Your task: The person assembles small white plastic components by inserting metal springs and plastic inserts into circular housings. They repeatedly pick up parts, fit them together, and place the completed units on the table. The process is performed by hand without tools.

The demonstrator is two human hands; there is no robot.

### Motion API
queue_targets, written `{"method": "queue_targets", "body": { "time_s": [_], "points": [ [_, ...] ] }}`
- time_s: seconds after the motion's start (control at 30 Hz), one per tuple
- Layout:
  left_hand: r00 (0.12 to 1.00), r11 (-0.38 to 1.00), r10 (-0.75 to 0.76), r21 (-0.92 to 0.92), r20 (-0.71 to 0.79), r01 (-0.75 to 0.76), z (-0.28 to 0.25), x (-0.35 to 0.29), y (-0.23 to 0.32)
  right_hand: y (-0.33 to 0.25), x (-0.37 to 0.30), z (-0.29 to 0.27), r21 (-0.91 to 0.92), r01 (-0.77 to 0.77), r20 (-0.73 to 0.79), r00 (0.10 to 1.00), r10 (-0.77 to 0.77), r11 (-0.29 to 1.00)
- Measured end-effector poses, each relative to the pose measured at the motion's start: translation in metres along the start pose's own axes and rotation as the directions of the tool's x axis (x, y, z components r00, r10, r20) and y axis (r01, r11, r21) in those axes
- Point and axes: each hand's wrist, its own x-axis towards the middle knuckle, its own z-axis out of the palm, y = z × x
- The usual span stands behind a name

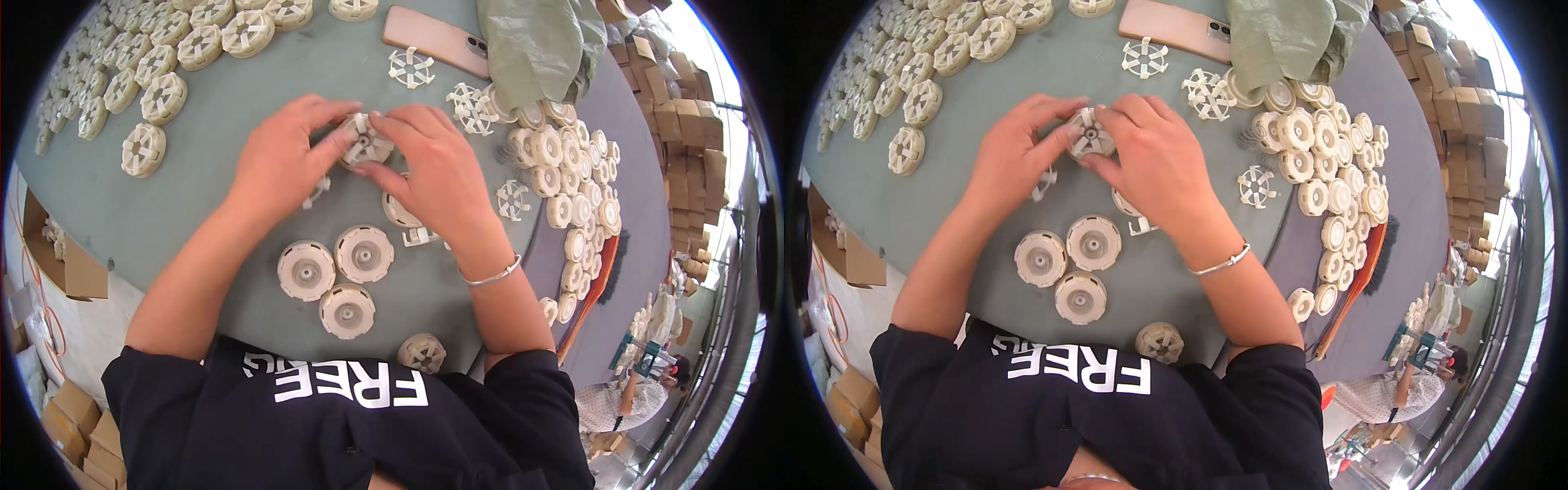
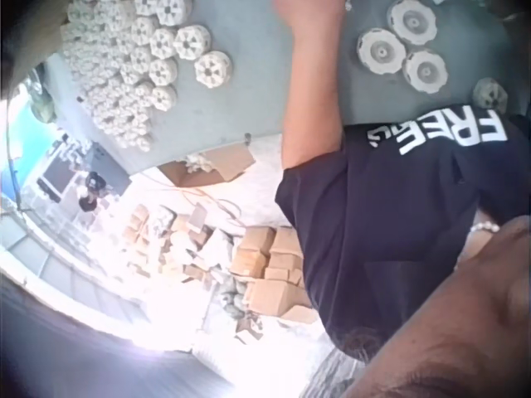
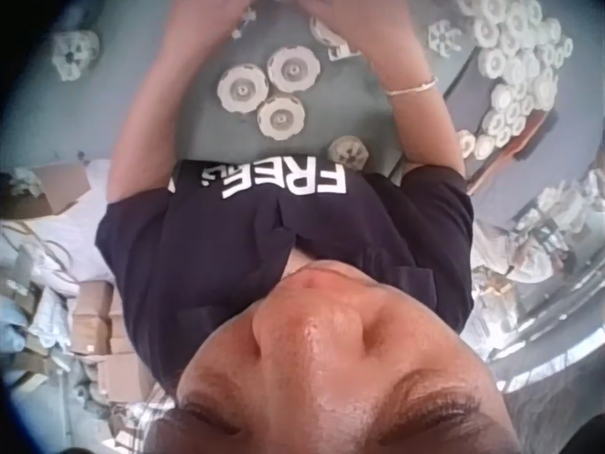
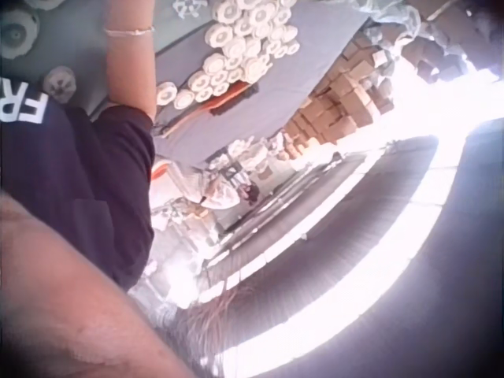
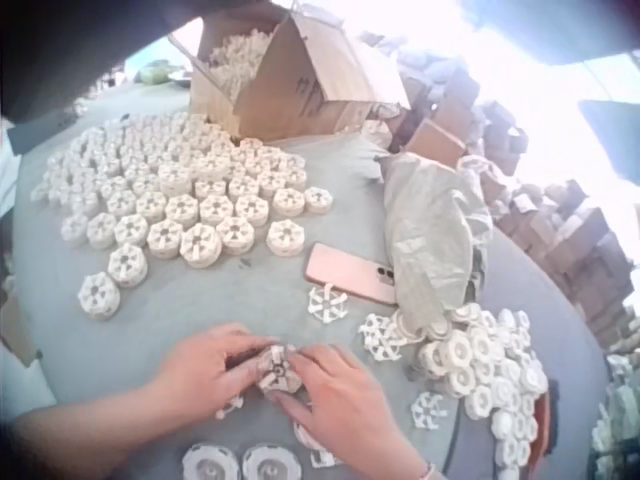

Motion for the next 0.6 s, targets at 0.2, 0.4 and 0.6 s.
{"method": "queue_targets", "body": {
  "time_s": [0.2,0.4,0.6],
  "points": [
    [0.993,0.979,0.11,0.177,-0.041,-0.101,0.002,-0.002,0.0,0.023,-0.002,0.0,0.047,0.09,-0.053,0.995,-0.087,0.995],
    [0.956,0.951,0.029,0.303,-0.291,0.063,-0.021,-0.004,-0.005,0.048,-0.022,-0.049,0.187,-0.259,0.087,0.965,0.247,0.947],
    [0.935,0.935,0.228,0.207,0.271,-0.288,0.009,-0.011,0.043,0.061,-0.019,-0.017,0.093,-0.093,0.046,0.995,0.089,0.991]
  ]
}}
